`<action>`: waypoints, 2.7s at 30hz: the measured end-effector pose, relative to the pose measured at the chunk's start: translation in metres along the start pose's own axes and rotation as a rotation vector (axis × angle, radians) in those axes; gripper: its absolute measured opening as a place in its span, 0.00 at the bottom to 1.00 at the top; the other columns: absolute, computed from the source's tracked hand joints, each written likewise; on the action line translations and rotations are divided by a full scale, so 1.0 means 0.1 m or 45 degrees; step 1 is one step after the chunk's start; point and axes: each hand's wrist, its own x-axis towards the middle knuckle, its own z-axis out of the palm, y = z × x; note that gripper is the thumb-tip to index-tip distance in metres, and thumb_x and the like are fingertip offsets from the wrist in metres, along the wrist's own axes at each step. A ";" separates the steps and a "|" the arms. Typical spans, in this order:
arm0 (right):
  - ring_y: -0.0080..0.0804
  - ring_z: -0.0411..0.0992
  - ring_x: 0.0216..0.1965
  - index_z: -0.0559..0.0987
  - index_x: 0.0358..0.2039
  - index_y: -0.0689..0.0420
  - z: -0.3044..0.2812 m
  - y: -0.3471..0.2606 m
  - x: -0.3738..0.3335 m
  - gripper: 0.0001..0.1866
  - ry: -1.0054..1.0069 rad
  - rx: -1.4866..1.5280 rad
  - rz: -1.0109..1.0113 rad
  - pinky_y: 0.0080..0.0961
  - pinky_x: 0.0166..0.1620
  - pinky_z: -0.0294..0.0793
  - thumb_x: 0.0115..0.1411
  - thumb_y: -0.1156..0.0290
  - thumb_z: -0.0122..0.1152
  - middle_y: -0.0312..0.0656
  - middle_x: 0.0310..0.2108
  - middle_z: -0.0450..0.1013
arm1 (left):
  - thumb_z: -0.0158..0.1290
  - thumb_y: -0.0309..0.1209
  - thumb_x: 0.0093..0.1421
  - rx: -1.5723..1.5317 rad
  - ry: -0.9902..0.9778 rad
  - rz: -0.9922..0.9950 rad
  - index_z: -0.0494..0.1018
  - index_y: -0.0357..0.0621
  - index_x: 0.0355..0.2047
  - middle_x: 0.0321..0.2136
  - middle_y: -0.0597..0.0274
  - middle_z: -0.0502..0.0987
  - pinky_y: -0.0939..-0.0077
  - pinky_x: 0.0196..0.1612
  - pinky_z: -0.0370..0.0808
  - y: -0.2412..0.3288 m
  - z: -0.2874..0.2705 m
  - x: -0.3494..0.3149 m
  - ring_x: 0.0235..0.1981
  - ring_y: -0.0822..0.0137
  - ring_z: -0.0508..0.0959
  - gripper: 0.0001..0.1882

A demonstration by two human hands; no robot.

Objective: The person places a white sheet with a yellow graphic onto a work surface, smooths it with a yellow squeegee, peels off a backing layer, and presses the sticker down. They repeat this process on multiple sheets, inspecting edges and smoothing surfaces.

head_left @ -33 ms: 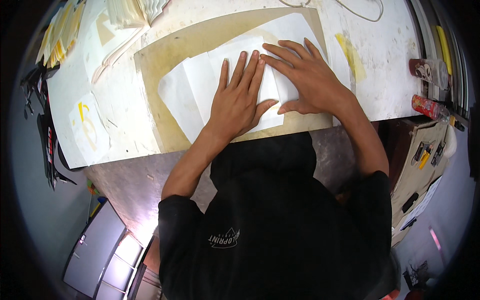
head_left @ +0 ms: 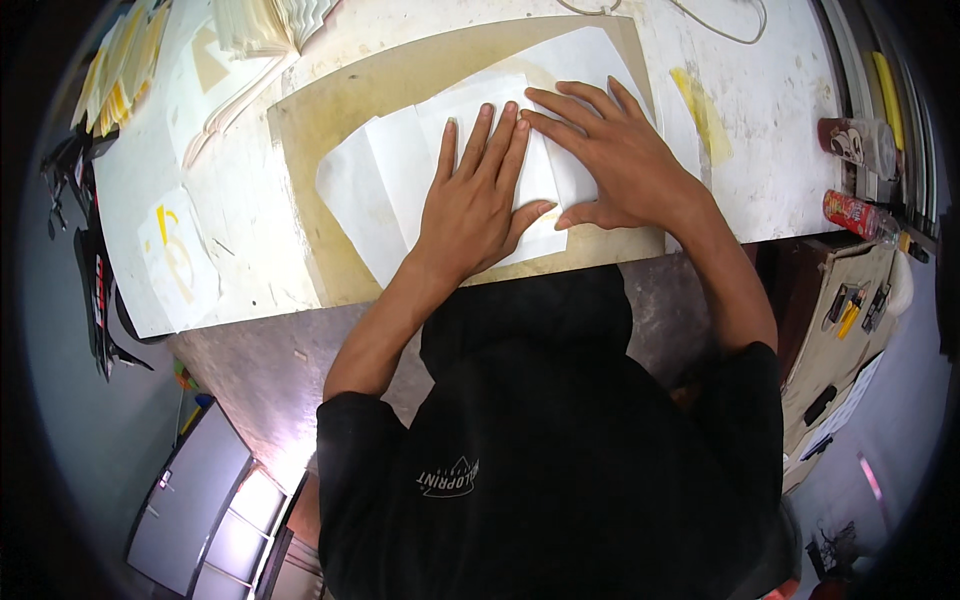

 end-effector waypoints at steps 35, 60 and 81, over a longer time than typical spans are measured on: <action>0.42 0.64 0.54 0.80 0.58 0.50 0.27 0.10 0.23 0.25 0.545 -0.175 0.006 0.46 0.62 0.59 0.64 0.51 0.63 0.42 0.50 0.71 | 0.52 0.62 0.64 -0.024 0.022 -0.144 0.64 0.49 0.70 0.73 0.51 0.58 0.34 0.73 0.38 -0.36 -0.12 -0.11 0.75 0.45 0.52 0.42; 0.45 0.64 0.56 0.81 0.58 0.47 0.37 0.15 0.21 0.25 0.593 -0.102 0.033 0.48 0.62 0.61 0.64 0.51 0.65 0.42 0.53 0.70 | 0.57 0.48 0.65 -0.094 0.047 -0.160 0.65 0.43 0.68 0.71 0.50 0.62 0.42 0.74 0.49 -0.41 -0.15 -0.28 0.74 0.48 0.57 0.36; 0.49 0.63 0.59 0.80 0.57 0.51 0.27 0.10 0.18 0.29 0.515 -0.030 0.060 0.48 0.63 0.61 0.61 0.48 0.68 0.46 0.55 0.70 | 0.59 0.46 0.64 -0.143 0.079 -0.165 0.67 0.43 0.67 0.71 0.51 0.62 0.42 0.73 0.50 -0.42 -0.17 -0.28 0.74 0.47 0.57 0.36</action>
